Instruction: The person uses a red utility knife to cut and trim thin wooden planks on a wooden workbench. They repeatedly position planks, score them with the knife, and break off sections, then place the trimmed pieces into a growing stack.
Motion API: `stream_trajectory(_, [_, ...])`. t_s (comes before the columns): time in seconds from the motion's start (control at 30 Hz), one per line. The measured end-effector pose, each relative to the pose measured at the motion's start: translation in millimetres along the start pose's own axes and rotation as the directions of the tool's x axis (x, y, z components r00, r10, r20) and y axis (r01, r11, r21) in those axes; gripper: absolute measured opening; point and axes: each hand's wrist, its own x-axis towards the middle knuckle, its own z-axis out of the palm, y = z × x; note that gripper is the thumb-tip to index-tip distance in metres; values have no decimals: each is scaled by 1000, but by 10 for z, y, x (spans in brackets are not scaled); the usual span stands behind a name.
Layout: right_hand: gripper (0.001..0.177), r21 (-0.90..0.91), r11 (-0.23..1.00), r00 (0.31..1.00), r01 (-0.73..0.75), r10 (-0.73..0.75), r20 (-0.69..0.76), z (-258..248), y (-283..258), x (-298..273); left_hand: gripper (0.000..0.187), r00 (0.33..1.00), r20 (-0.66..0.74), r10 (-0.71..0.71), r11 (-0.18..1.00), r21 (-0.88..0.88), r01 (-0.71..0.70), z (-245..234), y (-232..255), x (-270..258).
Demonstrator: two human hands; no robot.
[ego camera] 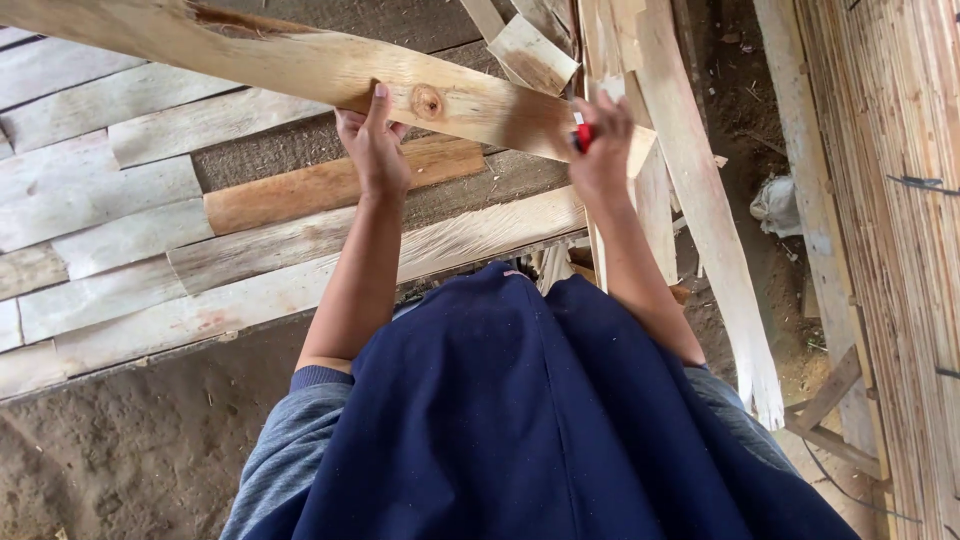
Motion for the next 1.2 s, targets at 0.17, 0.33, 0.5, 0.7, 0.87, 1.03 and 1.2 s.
stream_trajectory(0.17, [45,3,999,967,35,-34,254,252,-319,178,33,998,42,-38,984,-175,45,-197,164,0])
stream_trajectory(0.33, [28,77,979,948,190,-203,246,198,-454,417,28,967,253,3,991,-131,31,-398,667,77])
stream_trajectory(0.5, [43,-60,842,823,536,-537,-186,296,-970,426,12,991,70,111,984,-147,-100,-450,895,126])
stream_trajectory(0.7, [49,-11,698,692,716,-712,-122,719,-1224,295,71,992,-118,42,977,-205,-66,-585,876,131])
stream_trajectory(0.87, [76,44,860,822,508,-499,273,600,-1524,415,42,974,199,103,976,-207,-61,-591,807,79])
stream_trajectory(1.03, [16,385,905,870,179,-329,368,119,-1802,596,44,917,369,148,987,-108,-116,-367,1189,-91])
stream_trajectory(1.2, [13,516,827,939,-222,38,343,-165,-2003,614,63,888,436,144,990,-64,-129,-114,1187,-256])
